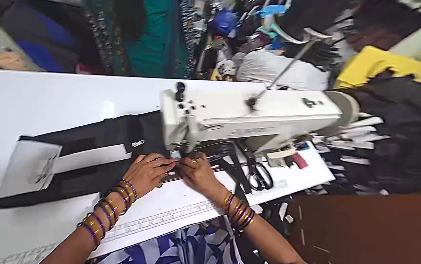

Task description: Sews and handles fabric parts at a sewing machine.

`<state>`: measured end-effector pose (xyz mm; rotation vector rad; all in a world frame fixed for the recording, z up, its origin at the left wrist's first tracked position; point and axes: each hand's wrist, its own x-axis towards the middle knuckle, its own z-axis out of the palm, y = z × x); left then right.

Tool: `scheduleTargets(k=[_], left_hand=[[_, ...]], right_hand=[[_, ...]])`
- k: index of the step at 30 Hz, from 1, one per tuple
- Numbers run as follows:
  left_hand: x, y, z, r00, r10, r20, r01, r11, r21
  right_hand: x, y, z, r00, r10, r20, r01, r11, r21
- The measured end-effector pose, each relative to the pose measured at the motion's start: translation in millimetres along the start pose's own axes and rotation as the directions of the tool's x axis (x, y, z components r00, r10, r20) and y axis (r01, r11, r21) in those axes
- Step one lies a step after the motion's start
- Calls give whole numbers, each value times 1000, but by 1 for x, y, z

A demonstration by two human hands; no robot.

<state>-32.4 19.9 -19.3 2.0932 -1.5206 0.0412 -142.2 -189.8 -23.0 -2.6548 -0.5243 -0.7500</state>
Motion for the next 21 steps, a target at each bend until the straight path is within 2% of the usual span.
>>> scheduleTargets(k=[2,3,4,6,8,9,12,15,17,19,21], left_hand=[[-1,-3,2,1000,16,-15,-16,1000,26],[-1,-6,4,999,22,-27,-21,999,37],[-1,-7,7,999,26,-47,-24,999,48],[-2,-8,11,996,38,-80,-33,998,60],[-3,-5,10,996,39,-79,-35,997,62],[-2,-4,9,997,35,-75,-31,998,60],[-2,-1,8,996,21,-82,-16,998,57],[-3,1,6,998,-1,-55,4,998,57],[-2,3,4,999,-12,-45,14,998,58],[-2,4,3,999,-15,-38,17,998,54],[-1,4,2,1000,-25,-2,25,999,45]], right_hand=[[-14,-3,-24,995,93,-43,-89,992,90],[-29,-2,-43,970,211,-123,-203,976,81],[-47,3,-66,904,371,-213,-373,927,32],[-90,29,-120,671,655,-347,-722,684,-104],[-131,64,-163,466,786,-406,-884,424,-195],[-146,79,-177,403,814,-418,-915,345,-210],[-170,117,-195,352,866,-354,-931,286,-227],[-169,129,-200,316,914,-256,-934,252,-253],[-168,132,-207,328,918,-221,-934,280,-223],[-183,140,-208,363,901,-236,-932,355,-79],[-201,142,-204,332,884,-331,-915,387,115]])
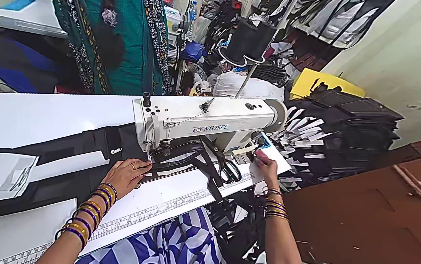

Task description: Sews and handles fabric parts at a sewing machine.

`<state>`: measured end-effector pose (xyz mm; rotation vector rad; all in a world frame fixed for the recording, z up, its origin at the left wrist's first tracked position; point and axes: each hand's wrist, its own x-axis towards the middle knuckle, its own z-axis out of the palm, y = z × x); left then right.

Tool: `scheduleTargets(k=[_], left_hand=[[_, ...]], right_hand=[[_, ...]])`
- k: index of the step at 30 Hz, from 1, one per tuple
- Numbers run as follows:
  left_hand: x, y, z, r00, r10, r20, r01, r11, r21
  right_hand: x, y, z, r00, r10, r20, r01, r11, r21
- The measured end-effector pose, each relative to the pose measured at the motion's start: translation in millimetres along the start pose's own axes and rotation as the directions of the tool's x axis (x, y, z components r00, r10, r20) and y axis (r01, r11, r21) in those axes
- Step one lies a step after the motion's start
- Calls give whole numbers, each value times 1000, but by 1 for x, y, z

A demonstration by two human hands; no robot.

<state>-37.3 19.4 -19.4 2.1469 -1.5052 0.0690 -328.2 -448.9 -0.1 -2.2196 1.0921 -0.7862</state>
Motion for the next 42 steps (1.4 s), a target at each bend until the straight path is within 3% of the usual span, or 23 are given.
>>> scheduleTargets(k=[2,4,6,8,10,12,23,27,30,33,36,42], left_hand=[[1,2,-3,999,-15,46,16,1000,-10],[3,5,-9,995,-50,92,53,998,-30],[4,6,-12,987,-81,139,89,995,-52],[5,6,-16,976,-103,193,118,991,-67],[5,5,-17,973,-109,203,129,988,-86],[4,3,-17,979,-105,177,127,985,-117],[4,-4,-17,981,-67,182,94,984,-148],[6,-4,-20,954,-110,278,152,979,-137],[8,-9,-17,966,-97,240,128,985,-117],[12,-16,-13,987,-69,142,83,992,-96],[20,-22,-11,996,-57,75,61,997,-52],[22,-22,-9,994,-77,79,80,996,-30]], right_hand=[[-22,-12,-1,980,-49,-192,57,998,40],[-55,-59,13,905,-291,-310,316,948,31],[-110,-116,48,808,-566,-167,587,798,136],[-158,-164,99,649,-761,16,734,631,251],[-183,-188,146,488,-863,130,820,504,270],[-188,-202,169,426,-885,187,870,458,184],[-189,-238,197,666,-704,247,746,620,-244],[-187,-243,187,704,-637,315,702,692,-169],[-161,-232,144,779,-529,337,594,795,-126],[-105,-199,86,900,-371,227,424,865,-268],[-55,-162,52,962,-258,92,272,868,-415],[-54,-118,76,937,-348,-39,283,819,-499]])
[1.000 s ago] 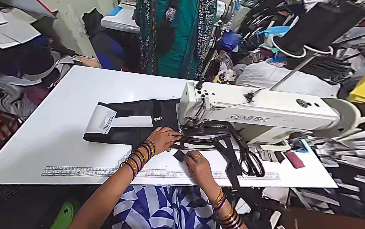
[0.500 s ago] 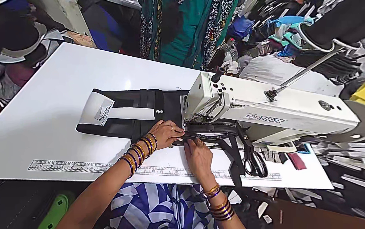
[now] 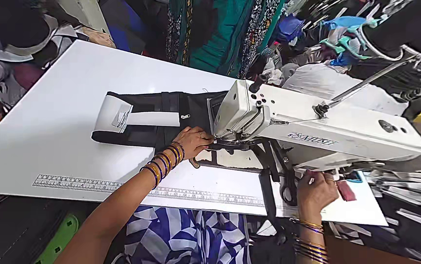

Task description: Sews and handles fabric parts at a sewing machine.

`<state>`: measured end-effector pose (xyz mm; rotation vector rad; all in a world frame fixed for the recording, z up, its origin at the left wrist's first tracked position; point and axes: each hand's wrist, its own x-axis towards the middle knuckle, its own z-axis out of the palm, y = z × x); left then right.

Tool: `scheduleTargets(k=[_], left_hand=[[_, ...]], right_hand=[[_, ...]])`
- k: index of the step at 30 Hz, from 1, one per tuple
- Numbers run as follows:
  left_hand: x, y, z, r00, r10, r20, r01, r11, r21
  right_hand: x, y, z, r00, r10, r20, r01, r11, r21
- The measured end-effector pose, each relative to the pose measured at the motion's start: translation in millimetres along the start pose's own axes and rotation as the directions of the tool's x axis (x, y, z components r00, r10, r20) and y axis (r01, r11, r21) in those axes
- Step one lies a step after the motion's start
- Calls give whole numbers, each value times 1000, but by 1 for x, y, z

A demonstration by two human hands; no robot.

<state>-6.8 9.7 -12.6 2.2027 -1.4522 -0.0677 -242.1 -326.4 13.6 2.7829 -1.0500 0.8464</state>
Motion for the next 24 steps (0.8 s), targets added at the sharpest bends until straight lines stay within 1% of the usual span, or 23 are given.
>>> scheduleTargets(k=[2,5,9,11,14,15,17,20,21,22,24], left_hand=[[-3,3,-2,999,0,32,1,1000,-23],[-12,7,-2,998,1,70,1,999,-34],[-8,1,-2,998,29,62,-28,1000,-14],[-2,-3,-4,998,36,55,-36,999,-1],[0,-4,-5,997,19,72,-20,1000,7],[0,-4,-6,997,15,78,-16,1000,7],[1,-3,-7,996,4,90,-4,1000,0],[1,-3,-9,995,-8,100,9,1000,-10],[1,-3,-8,995,-5,97,7,1000,-10],[0,-3,-8,995,-2,96,3,1000,-5],[1,-4,-7,996,2,89,-3,1000,13]], right_hand=[[1,-2,3,1000,-5,-22,5,1000,0],[0,3,-5,999,-41,-3,42,999,20],[9,14,-12,993,-117,-6,117,993,24],[10,11,-14,991,-131,-21,132,991,3],[7,8,-14,991,-133,4,133,991,-1],[6,10,-16,990,-137,20,137,990,21],[3,16,-23,987,-157,46,150,981,121],[-12,18,-37,987,-158,16,151,965,213],[-18,18,-40,988,-147,42,134,964,232],[-24,19,-42,984,-138,110,107,962,252],[-33,15,-39,954,-119,274,51,969,243]])
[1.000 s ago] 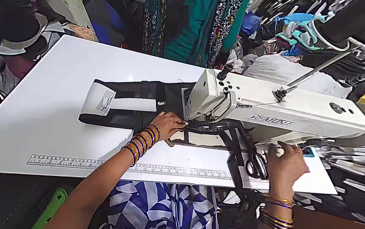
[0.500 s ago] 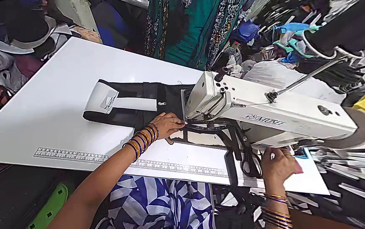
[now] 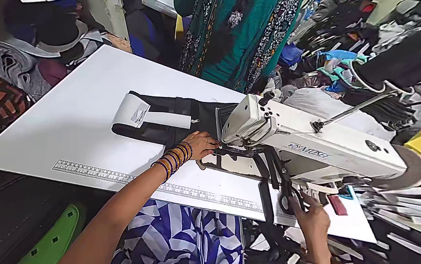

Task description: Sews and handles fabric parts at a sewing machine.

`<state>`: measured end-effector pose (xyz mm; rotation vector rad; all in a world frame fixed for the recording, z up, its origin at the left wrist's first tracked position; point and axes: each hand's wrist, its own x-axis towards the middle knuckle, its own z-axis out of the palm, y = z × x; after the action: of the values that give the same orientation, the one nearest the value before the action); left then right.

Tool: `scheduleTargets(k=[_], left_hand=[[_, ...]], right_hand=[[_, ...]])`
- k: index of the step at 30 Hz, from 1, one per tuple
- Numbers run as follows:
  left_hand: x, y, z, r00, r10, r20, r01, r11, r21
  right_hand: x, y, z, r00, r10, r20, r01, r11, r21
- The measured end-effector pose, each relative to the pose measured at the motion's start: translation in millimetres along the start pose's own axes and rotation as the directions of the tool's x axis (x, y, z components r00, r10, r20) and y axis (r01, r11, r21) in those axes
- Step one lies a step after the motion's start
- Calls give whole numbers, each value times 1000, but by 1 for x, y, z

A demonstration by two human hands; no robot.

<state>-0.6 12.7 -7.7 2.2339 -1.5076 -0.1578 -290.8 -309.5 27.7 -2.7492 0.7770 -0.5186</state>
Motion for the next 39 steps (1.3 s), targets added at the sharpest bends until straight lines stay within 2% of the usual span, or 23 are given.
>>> scheduleTargets(k=[6,8,10,11,12,13,14,15,17,19,22,25,31,33,36,39], left_hand=[[6,-1,4,1000,-28,-13,29,999,37],[8,0,3,998,-68,-5,68,997,44],[9,0,6,995,-99,-24,100,994,47],[10,-1,6,994,-106,-37,108,993,49],[12,-2,6,993,-112,-48,114,992,49],[15,-4,5,992,-112,-66,115,992,52],[17,-7,5,991,-108,-83,113,992,54],[18,-9,5,991,-104,-90,109,993,54],[21,-13,2,991,-103,-83,107,993,42],[24,-17,-2,993,-105,-53,107,994,30],[28,-20,4,991,-70,-111,76,996,49],[28,-19,4,988,-101,-113,107,993,47],[42,-39,0,967,-191,-166,197,980,23],[44,-41,-6,970,-205,-134,210,977,28],[40,-37,-15,977,-194,-88,194,981,-11],[36,-40,-11,979,-157,-127,153,988,-36]], right_hand=[[4,1,2,970,88,226,-69,993,-91],[7,5,-5,952,71,298,-75,997,3],[2,8,-7,935,83,346,-175,954,242],[-4,7,-7,915,108,389,-287,851,439],[-9,3,-10,888,127,442,-397,695,599],[-11,-1,-14,868,137,477,-465,560,686],[-14,-5,-22,854,130,504,-498,485,719],[-15,-12,-31,847,116,518,-504,484,715],[-13,-30,-46,841,89,534,-486,557,673],[-2,-18,-46,824,-36,565,-410,650,640],[23,-21,-40,777,-130,616,-345,731,589],[41,-39,-36,739,-138,660,-349,758,550],[51,-37,-33,713,-163,682,-342,768,542],[57,-42,-29,705,-184,685,-326,774,543],[72,-62,-21,680,-206,704,-295,802,520],[84,-81,-13,665,-245,706,-236,827,510]])
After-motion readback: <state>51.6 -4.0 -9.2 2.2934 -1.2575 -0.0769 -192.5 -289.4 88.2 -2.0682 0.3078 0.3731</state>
